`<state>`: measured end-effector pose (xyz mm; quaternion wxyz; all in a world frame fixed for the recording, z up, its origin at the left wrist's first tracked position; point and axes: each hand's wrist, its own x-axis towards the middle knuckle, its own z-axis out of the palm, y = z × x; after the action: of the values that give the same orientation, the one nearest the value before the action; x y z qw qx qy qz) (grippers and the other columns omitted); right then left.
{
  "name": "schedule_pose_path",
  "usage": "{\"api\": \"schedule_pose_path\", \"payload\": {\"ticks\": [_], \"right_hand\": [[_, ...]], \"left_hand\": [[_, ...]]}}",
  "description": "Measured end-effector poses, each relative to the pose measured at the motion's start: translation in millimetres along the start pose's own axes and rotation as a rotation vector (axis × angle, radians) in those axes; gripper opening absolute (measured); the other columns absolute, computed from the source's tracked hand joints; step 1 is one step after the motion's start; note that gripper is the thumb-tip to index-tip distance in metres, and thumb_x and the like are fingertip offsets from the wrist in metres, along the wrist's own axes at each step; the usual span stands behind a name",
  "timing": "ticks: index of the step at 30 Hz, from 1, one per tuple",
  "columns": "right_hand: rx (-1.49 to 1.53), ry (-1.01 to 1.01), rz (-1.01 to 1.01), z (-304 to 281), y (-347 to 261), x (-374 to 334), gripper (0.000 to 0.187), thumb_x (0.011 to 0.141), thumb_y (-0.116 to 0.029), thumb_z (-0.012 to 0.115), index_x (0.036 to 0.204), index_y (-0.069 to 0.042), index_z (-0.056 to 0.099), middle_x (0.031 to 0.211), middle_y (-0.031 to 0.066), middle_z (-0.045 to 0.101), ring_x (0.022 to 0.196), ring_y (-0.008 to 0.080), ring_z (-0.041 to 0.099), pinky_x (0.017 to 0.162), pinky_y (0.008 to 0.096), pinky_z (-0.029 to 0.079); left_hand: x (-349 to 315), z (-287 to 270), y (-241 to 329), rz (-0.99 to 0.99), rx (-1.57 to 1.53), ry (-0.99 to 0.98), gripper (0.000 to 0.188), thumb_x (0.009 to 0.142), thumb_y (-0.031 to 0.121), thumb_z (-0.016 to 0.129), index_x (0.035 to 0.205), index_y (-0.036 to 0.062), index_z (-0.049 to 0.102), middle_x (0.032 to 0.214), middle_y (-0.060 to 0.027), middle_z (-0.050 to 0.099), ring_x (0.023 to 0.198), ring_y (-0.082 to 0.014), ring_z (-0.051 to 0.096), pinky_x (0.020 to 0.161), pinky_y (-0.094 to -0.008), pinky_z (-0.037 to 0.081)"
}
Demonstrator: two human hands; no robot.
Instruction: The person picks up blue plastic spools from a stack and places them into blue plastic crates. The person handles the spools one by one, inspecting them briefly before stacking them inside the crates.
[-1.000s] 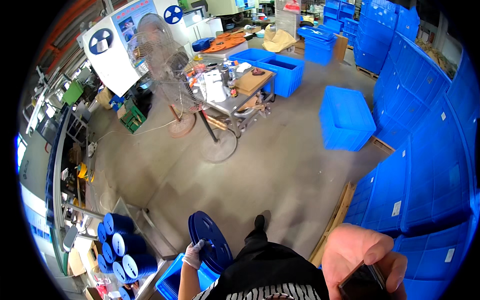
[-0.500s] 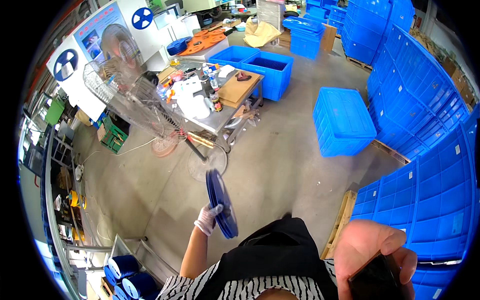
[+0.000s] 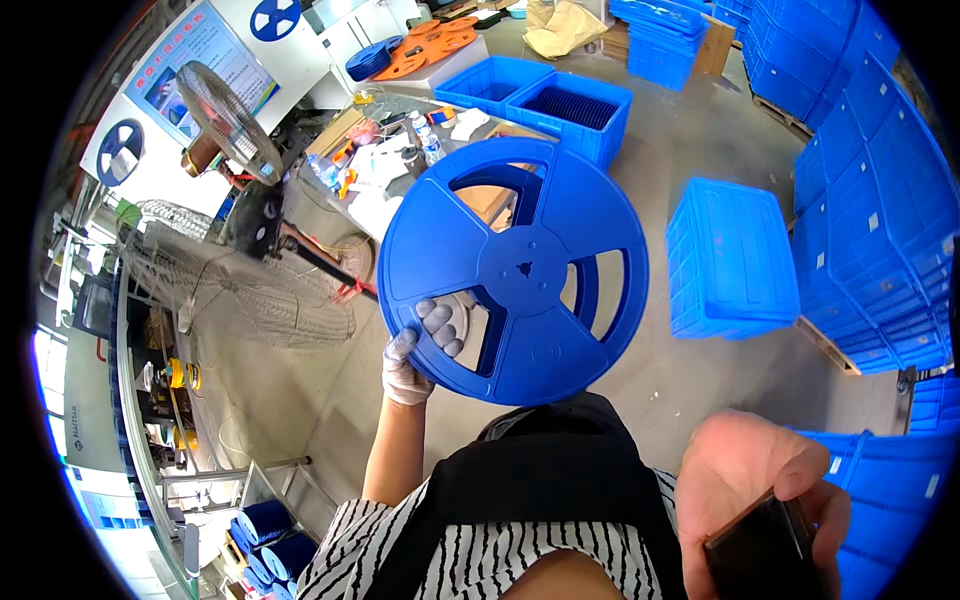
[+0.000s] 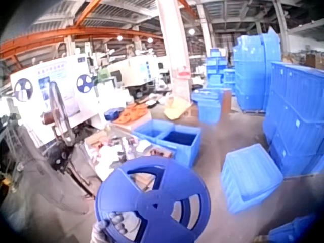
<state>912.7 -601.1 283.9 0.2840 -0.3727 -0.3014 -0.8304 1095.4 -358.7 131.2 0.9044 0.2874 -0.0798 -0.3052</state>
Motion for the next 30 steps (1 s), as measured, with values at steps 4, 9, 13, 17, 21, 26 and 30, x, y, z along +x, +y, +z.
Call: {"api": "schedule_pose_path", "payload": {"ticks": [4, 9, 13, 17, 21, 26, 30], "right_hand": [[0.191, -0.062, -0.021, -3, 81, -9, 0.048, 0.087, -0.035, 0.057, 0.133, -0.031, 0.043, 0.145, -0.0102, 0.03, 0.12, 0.0218, 0.035, 0.065, 0.0427, 0.041], [0.294, -0.067, -0.026, -21, 160, -21, 0.05, 0.087, -0.034, 0.056, 0.134, -0.031, 0.041, 0.145, -0.01, 0.03, 0.118, 0.023, 0.036, 0.065, 0.0431, 0.041], [0.312, -0.129, -0.015, -37, 225, -42, 0.052, 0.086, -0.033, 0.057, 0.135, -0.031, 0.04, 0.145, -0.0094, 0.03, 0.116, 0.0238, 0.036, 0.066, 0.0441, 0.042], [0.271, -0.288, -0.001, -71, 293, -60, 0.053, 0.086, -0.031, 0.058, 0.136, -0.029, 0.039, 0.145, -0.0094, 0.029, 0.118, 0.025, 0.035, 0.068, 0.0469, 0.043], [0.345, -0.244, -0.157, -74, 389, -82, 0.055, 0.085, -0.029, 0.06, 0.136, -0.027, 0.039, 0.145, -0.0041, 0.03, 0.121, 0.0258, 0.034, 0.071, 0.0477, 0.044], [0.13, -0.488, -0.002, -113, 476, -83, 0.056, 0.085, -0.027, 0.06, 0.137, -0.027, 0.038, 0.146, -0.0013, 0.028, 0.124, 0.0232, 0.032, 0.075, 0.047, 0.043], [0.195, -0.331, 0.039, -109, 555, -114, 0.051, 0.084, -0.035, 0.059, 0.132, -0.028, 0.043, 0.141, -0.0074, 0.033, 0.123, 0.0189, 0.033, 0.076, 0.0413, 0.042]], "left_hand": [[67, 20, -19, 0.03, -0.155, -0.044, 0.044, 0.074, 0.015, 0.074, 0.109, 0.01, 0.049, 0.095, -0.0053, 0.06, 0.077, -0.0206, 0.06, 0.067, -0.0361, 0.05], [157, 21, -42, -0.031, -0.368, -0.305, 0.039, 0.087, 0.008, 0.057, 0.124, 0.0071, 0.045, 0.123, -0.0165, 0.057, 0.105, -0.0286, 0.062, 0.086, -0.0459, 0.052], [232, 27, -53, -0.034, -0.341, -0.249, 0.036, 0.085, 0.009, 0.06, 0.119, 0.0056, 0.047, 0.121, -0.0168, 0.058, 0.096, -0.0288, 0.065, 0.078, -0.0441, 0.055], [320, 39, -69, -0.094, -0.433, -0.286, 0.035, 0.082, 0.007, 0.064, 0.114, 0.005, 0.049, 0.113, -0.0142, 0.061, 0.095, -0.0282, 0.065, 0.081, -0.0435, 0.054], [424, 28, -82, -0.18, -0.475, -0.385, 0.037, 0.083, 0.005, 0.063, 0.117, 0.006, 0.048, 0.114, -0.013, 0.061, 0.098, -0.0287, 0.063, 0.085, -0.0436, 0.052], [551, 57, -107, -0.278, -0.539, -0.31, 0.039, 0.08, 0.003, 0.065, 0.116, 0.0052, 0.052, 0.114, -0.0107, 0.062, 0.098, -0.0276, 0.063, 0.083, -0.0416, 0.052], [628, 62, -112, -0.276, -0.468, -0.263, 0.041, 0.078, 0.005, 0.067, 0.116, 0.0052, 0.051, 0.108, -0.0135, 0.063, 0.089, -0.0279, 0.065, 0.079, -0.0436, 0.053]]}}
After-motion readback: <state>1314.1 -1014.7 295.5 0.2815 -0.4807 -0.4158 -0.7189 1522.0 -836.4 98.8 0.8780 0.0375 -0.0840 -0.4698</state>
